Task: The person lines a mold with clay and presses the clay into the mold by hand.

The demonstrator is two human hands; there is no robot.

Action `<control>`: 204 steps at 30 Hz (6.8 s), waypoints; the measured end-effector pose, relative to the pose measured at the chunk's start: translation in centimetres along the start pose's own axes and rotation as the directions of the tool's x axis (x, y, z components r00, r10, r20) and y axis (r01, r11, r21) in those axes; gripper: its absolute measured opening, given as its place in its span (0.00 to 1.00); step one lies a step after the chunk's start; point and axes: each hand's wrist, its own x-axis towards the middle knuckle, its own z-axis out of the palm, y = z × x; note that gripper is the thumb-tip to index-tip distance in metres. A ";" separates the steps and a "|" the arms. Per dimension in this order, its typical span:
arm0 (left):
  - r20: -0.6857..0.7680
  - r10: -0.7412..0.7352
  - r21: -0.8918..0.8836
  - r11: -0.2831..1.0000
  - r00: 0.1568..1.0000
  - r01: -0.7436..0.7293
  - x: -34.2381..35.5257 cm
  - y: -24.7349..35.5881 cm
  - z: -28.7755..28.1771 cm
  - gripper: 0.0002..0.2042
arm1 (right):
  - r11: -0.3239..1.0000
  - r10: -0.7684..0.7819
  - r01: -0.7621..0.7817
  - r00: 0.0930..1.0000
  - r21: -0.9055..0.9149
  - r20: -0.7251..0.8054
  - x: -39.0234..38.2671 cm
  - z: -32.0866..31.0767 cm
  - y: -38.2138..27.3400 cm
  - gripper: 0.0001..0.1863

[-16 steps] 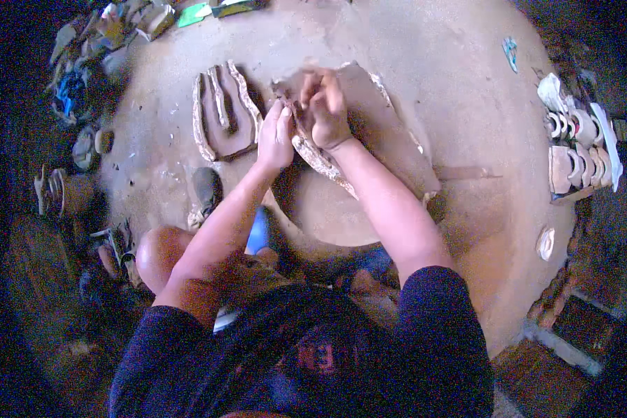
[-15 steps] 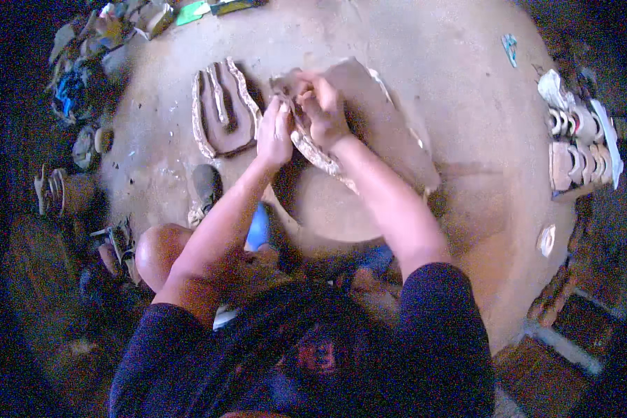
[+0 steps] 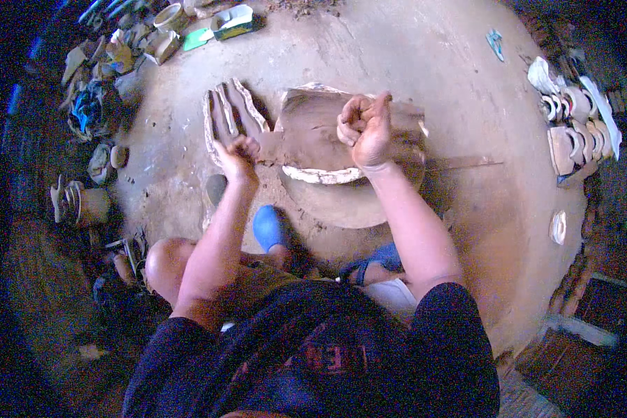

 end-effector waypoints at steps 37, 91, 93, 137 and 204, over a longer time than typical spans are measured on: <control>0.839 0.158 0.528 0.000 0.521 -0.849 -5.0 -3.2 4.0 0.27 | 0.995 -0.098 0.098 0.984 -0.007 -0.148 -11.4 0.3 2.5 0.34; 0.673 0.309 0.649 0.188 0.672 -0.737 -9.6 -9.8 2.8 0.31 | 0.956 -0.204 0.118 0.925 -0.270 -0.320 -8.1 -8.1 3.8 0.26; 0.693 0.276 0.629 0.220 0.666 -0.746 -10.4 -10.5 3.7 0.31 | 0.877 -0.326 0.129 0.868 -0.463 -0.375 -9.8 -10.7 5.3 0.26; 0.493 -0.286 0.867 0.234 0.822 -0.439 -7.5 -7.3 5.6 0.36 | -0.312 -0.147 -0.909 0.335 -0.278 -0.931 -69.1 -46.3 -7.3 0.22; 0.571 -0.014 0.795 0.259 0.821 -0.549 -6.4 -3.7 7.1 0.40 | 0.148 -0.395 -0.907 0.312 -0.395 -0.864 -73.7 -31.9 -14.4 0.16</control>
